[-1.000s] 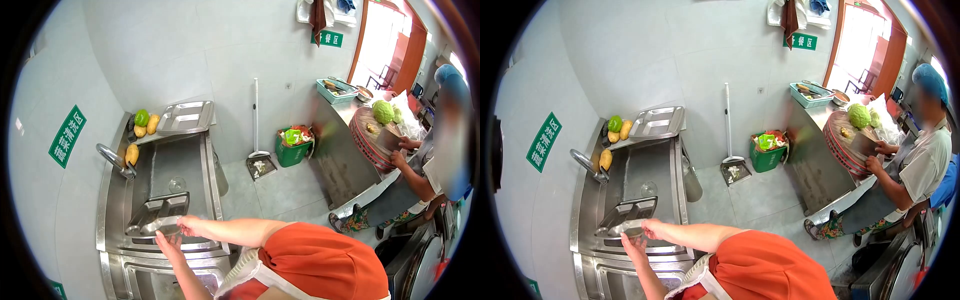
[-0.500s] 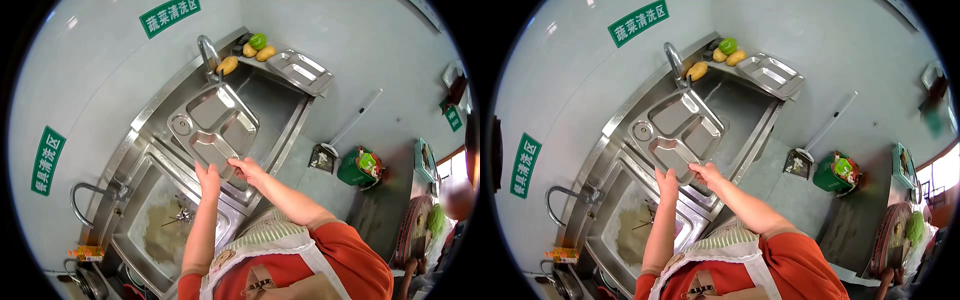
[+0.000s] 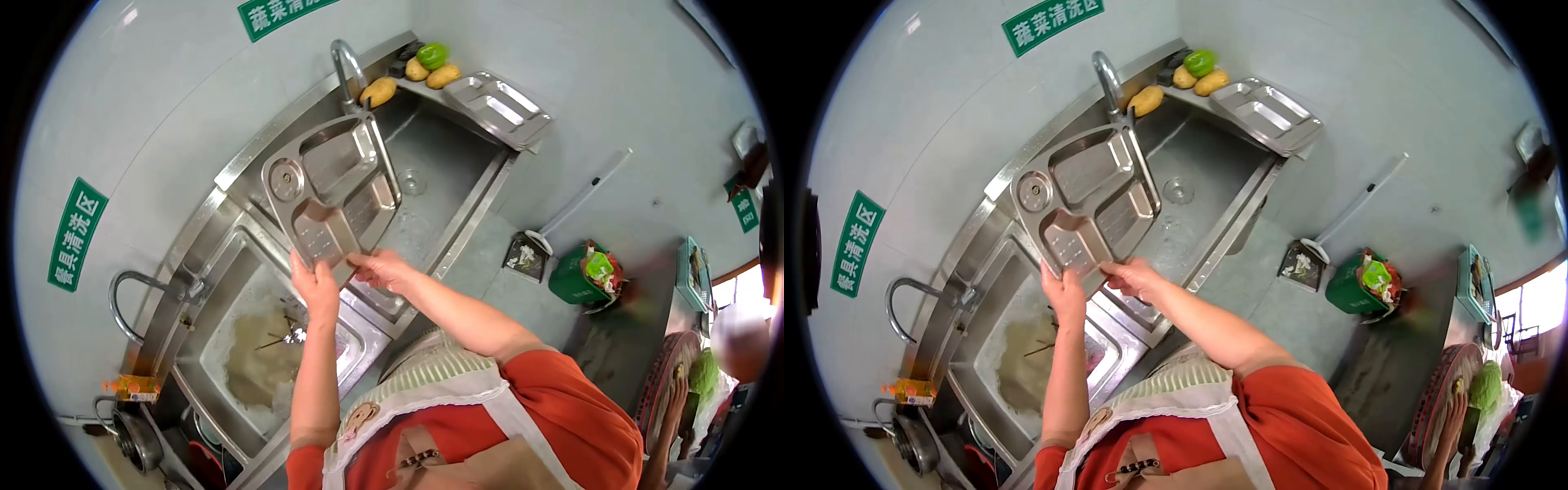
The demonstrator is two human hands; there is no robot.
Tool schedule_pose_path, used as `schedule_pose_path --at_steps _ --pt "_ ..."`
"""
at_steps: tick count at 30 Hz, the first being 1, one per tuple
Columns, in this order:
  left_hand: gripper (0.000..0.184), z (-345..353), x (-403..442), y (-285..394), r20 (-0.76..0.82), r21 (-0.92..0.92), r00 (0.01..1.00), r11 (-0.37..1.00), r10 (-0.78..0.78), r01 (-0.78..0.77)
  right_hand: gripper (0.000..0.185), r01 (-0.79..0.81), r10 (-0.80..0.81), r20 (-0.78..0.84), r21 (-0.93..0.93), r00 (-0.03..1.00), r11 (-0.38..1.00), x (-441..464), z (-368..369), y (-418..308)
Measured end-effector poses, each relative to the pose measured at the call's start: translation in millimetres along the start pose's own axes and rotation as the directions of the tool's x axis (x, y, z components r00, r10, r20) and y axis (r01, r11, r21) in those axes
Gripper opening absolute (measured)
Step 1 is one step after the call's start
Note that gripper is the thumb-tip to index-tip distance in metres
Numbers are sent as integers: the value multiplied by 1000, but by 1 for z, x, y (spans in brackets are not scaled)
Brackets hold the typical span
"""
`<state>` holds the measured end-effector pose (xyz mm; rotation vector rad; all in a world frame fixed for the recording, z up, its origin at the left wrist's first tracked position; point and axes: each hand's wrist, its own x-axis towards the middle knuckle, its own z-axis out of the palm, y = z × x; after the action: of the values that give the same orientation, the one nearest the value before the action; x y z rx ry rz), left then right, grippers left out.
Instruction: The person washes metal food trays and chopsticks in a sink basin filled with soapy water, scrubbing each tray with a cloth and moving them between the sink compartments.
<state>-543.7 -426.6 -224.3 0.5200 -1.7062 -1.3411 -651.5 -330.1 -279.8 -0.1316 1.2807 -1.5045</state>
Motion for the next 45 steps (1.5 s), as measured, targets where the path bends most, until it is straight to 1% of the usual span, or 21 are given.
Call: schedule_pose_path --at_steps 2,3,4,5,6,7,9,12,13,18,20,21,23,24,26,27,30,32,38,40,45 --pt "42 2 -3 5 37 -73 999 997 -38 41 45 14 -14 4 27 1000 1000 -12 -2 -4" --pt "43 -6 -2 -4 26 -9 999 1000 21 -21 45 15 -16 32 23 999 1000 -12 -3 -4" --pt "44 -4 -2 -12 32 41 996 995 87 -88 58 3 -7 57 57 998 998 -3 -10 1" --pt "47 -4 -3 7 72 231 979 952 191 -203 69 6 -5 -4 95 1000 995 -4 -13 3" --pt "47 -5 -4 8 72 231 979 952 191 -202 81 -14 20 -49 129 999 992 -1 -13 8" --pt "48 -4 -3 9 78 234 975 947 207 -220 81 -7 14 -53 131 998 991 1 -17 10" --pt "52 -7 -4 11 98 281 967 926 235 -253 94 -23 28 -36 134 999 991 0 -24 12" --pt "53 -7 -5 17 124 252 956 923 267 -291 88 -16 27 -59 177 998 984 -2 -30 16" --pt "53 -7 -5 10 120 159 968 958 221 -238 87 -12 19 -37 189 999 982 -4 -33 17" --pt "53 -10 -4 20 119 216 957 934 264 -284 87 -7 14 -37 185 999 983 -6 -33 19" --pt "43 -9 -5 24 81 192 966 947 244 -256 86 -12 20 -39 211 999 977 -9 -33 20" --pt "43 -11 -6 24 83 190 966 948 243 -255 86 -11 20 -42 213 999 977 -10 -32 21" --pt "44 -14 -6 20 106 238 948 918 300 -317 86 -7 18 -57 186 998 983 -10 -29 23" --pt "44 -16 -6 19 109 236 948 919 299 -316 86 -6 18 -60 189 998 982 -10 -28 24" --pt "45 -18 -6 16 125 202 965 947 228 -250 84 -13 28 -77 182 997 983 -11 -27 24" --pt "45 -20 -6 14 126 199 966 948 227 -248 84 -14 29 -81 183 996 983 -10 -27 25" --pt "54 -22 -6 7 123 162 959 948 256 -274 82 -5 27 -102 212 994 977 -7 -29 30" --pt "53 -23 -3 5 113 207 951 930 287 -305 81 -9 37 -107 250 994 968 -1 -30 31" --pt "53 -31 -7 -5 99 206 967 946 234 -251 80 -25 57 -130 235 990 972 10 -30 34" --pt "53 -32 -6 -4 125 324 956 900 266 -292 79 -58 81 -97 222 992 973 13 -32 30" --pt "53 -36 -9 -5 140 368 943 868 302 -332 80 -57 74 -113 152 991 987 19 -31 26"
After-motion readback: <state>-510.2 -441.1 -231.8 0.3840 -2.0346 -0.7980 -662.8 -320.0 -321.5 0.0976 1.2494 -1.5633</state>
